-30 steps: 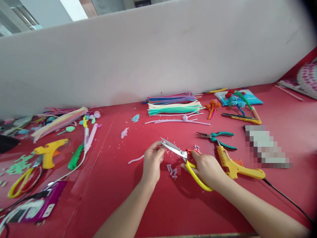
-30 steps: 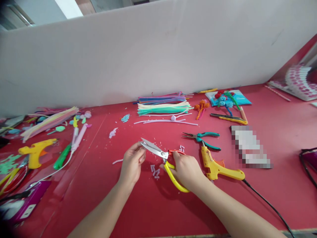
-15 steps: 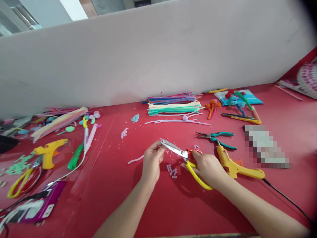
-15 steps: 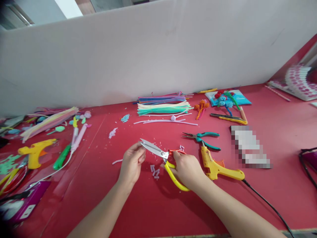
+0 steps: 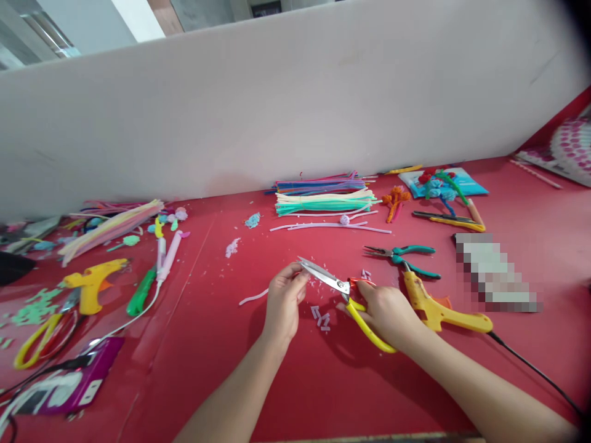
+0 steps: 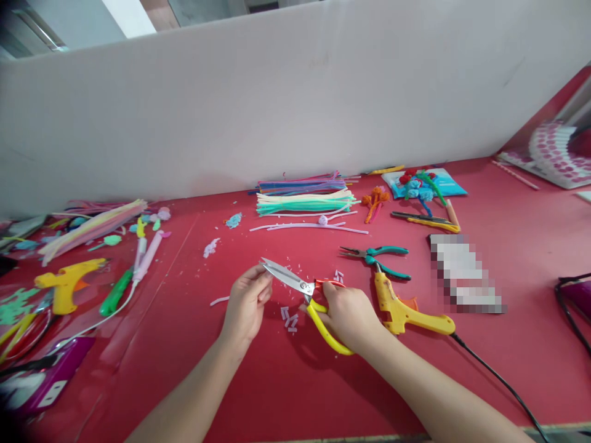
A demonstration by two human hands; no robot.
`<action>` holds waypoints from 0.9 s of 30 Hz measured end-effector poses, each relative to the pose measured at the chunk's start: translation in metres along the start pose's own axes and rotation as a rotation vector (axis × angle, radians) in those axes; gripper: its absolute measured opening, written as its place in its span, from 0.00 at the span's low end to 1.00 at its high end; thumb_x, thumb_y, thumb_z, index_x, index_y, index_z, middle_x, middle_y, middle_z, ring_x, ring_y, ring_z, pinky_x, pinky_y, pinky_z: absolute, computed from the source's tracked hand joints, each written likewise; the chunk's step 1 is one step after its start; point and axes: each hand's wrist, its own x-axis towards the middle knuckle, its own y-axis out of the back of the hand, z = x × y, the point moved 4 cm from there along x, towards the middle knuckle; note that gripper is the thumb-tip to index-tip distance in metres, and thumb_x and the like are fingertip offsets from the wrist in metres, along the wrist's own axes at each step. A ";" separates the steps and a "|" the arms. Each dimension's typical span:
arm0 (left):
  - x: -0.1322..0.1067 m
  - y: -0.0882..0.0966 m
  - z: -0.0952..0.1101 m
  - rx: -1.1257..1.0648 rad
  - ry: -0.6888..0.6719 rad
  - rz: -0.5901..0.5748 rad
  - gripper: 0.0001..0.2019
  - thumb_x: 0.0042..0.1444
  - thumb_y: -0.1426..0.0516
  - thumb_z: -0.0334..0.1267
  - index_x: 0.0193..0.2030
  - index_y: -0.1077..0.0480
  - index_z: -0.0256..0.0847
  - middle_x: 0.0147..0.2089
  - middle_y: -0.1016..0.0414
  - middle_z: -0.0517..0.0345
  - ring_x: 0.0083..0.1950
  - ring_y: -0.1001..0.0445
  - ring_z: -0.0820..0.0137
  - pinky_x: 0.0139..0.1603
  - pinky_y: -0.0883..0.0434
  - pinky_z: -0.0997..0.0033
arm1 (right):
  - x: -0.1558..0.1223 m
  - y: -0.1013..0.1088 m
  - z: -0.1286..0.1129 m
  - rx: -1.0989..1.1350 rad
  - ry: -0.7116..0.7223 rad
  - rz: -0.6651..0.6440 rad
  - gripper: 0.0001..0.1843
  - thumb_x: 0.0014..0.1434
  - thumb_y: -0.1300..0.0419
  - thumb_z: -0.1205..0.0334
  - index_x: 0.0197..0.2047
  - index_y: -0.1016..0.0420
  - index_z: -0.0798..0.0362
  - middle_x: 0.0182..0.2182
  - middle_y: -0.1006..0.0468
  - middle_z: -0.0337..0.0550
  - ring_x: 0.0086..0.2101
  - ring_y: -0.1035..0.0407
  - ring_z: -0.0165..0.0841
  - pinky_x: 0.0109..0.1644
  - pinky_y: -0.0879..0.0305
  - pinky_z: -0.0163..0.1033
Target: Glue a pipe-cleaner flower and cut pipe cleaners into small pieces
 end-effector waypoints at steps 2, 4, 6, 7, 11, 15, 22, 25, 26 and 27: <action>0.000 0.000 0.000 -0.001 0.004 -0.003 0.04 0.47 0.44 0.35 0.30 0.32 0.37 0.19 0.48 0.67 0.18 0.53 0.83 0.19 0.54 0.79 | 0.000 0.000 0.000 -0.001 -0.006 0.000 0.19 0.54 0.57 0.44 0.27 0.41 0.52 0.16 0.31 0.39 0.18 0.38 0.30 0.22 0.62 0.35; 0.000 0.000 0.000 0.002 0.005 -0.006 0.05 0.47 0.44 0.35 0.31 0.32 0.36 0.19 0.48 0.67 0.18 0.53 0.83 0.19 0.54 0.79 | 0.000 0.000 0.001 0.001 -0.012 -0.002 0.19 0.54 0.56 0.44 0.27 0.40 0.52 0.16 0.31 0.40 0.17 0.38 0.29 0.22 0.62 0.35; 0.000 0.000 0.000 0.004 0.007 -0.010 0.05 0.47 0.44 0.36 0.31 0.32 0.37 0.18 0.49 0.67 0.18 0.53 0.82 0.18 0.54 0.79 | 0.001 0.000 0.001 0.010 -0.017 -0.008 0.19 0.54 0.56 0.44 0.26 0.40 0.52 0.17 0.30 0.40 0.18 0.38 0.29 0.22 0.61 0.35; 0.000 0.000 0.000 0.003 0.008 -0.013 0.05 0.48 0.44 0.36 0.32 0.32 0.37 0.18 0.49 0.67 0.18 0.54 0.82 0.18 0.55 0.79 | 0.001 0.001 0.002 0.020 -0.020 -0.010 0.19 0.53 0.56 0.44 0.25 0.40 0.52 0.17 0.30 0.40 0.18 0.38 0.30 0.22 0.61 0.34; -0.001 -0.001 0.001 -0.011 0.014 -0.027 0.05 0.49 0.45 0.36 0.33 0.33 0.37 0.18 0.49 0.68 0.18 0.53 0.82 0.19 0.54 0.79 | 0.003 0.005 0.002 0.076 -0.079 -0.008 0.20 0.53 0.56 0.45 0.24 0.41 0.52 0.16 0.31 0.40 0.19 0.36 0.30 0.22 0.59 0.33; -0.001 -0.003 0.000 -0.017 0.019 -0.035 0.05 0.49 0.45 0.36 0.33 0.34 0.37 0.18 0.48 0.67 0.18 0.52 0.82 0.19 0.54 0.79 | 0.005 0.015 0.002 0.062 -0.145 0.045 0.18 0.52 0.53 0.44 0.28 0.38 0.51 0.19 0.29 0.41 0.21 0.34 0.32 0.23 0.57 0.33; -0.002 -0.007 -0.003 0.050 0.065 -0.070 0.08 0.47 0.44 0.39 0.32 0.33 0.37 0.17 0.48 0.67 0.18 0.52 0.82 0.18 0.54 0.79 | 0.009 0.015 0.002 0.334 -0.145 0.036 0.13 0.52 0.52 0.52 0.26 0.39 0.52 0.19 0.31 0.39 0.21 0.37 0.30 0.23 0.53 0.32; -0.006 -0.015 -0.006 0.137 0.137 -0.160 0.09 0.45 0.43 0.39 0.31 0.31 0.36 0.16 0.47 0.67 0.18 0.51 0.81 0.18 0.52 0.78 | 0.010 0.020 -0.003 0.630 -0.127 0.052 0.09 0.52 0.51 0.56 0.28 0.37 0.53 0.21 0.32 0.37 0.23 0.38 0.28 0.24 0.49 0.31; -0.008 -0.019 -0.006 0.175 0.149 -0.198 0.08 0.44 0.42 0.39 0.30 0.31 0.36 0.17 0.45 0.66 0.18 0.50 0.81 0.19 0.51 0.78 | 0.010 0.022 -0.005 0.723 -0.125 0.056 0.08 0.51 0.51 0.57 0.29 0.37 0.53 0.22 0.32 0.37 0.23 0.38 0.28 0.25 0.47 0.30; -0.010 -0.022 -0.005 0.214 0.148 -0.239 0.08 0.44 0.43 0.39 0.29 0.30 0.37 0.18 0.43 0.65 0.19 0.48 0.80 0.20 0.49 0.78 | 0.009 0.025 -0.007 0.799 -0.124 0.057 0.08 0.51 0.50 0.59 0.30 0.36 0.54 0.22 0.32 0.37 0.24 0.38 0.28 0.26 0.46 0.30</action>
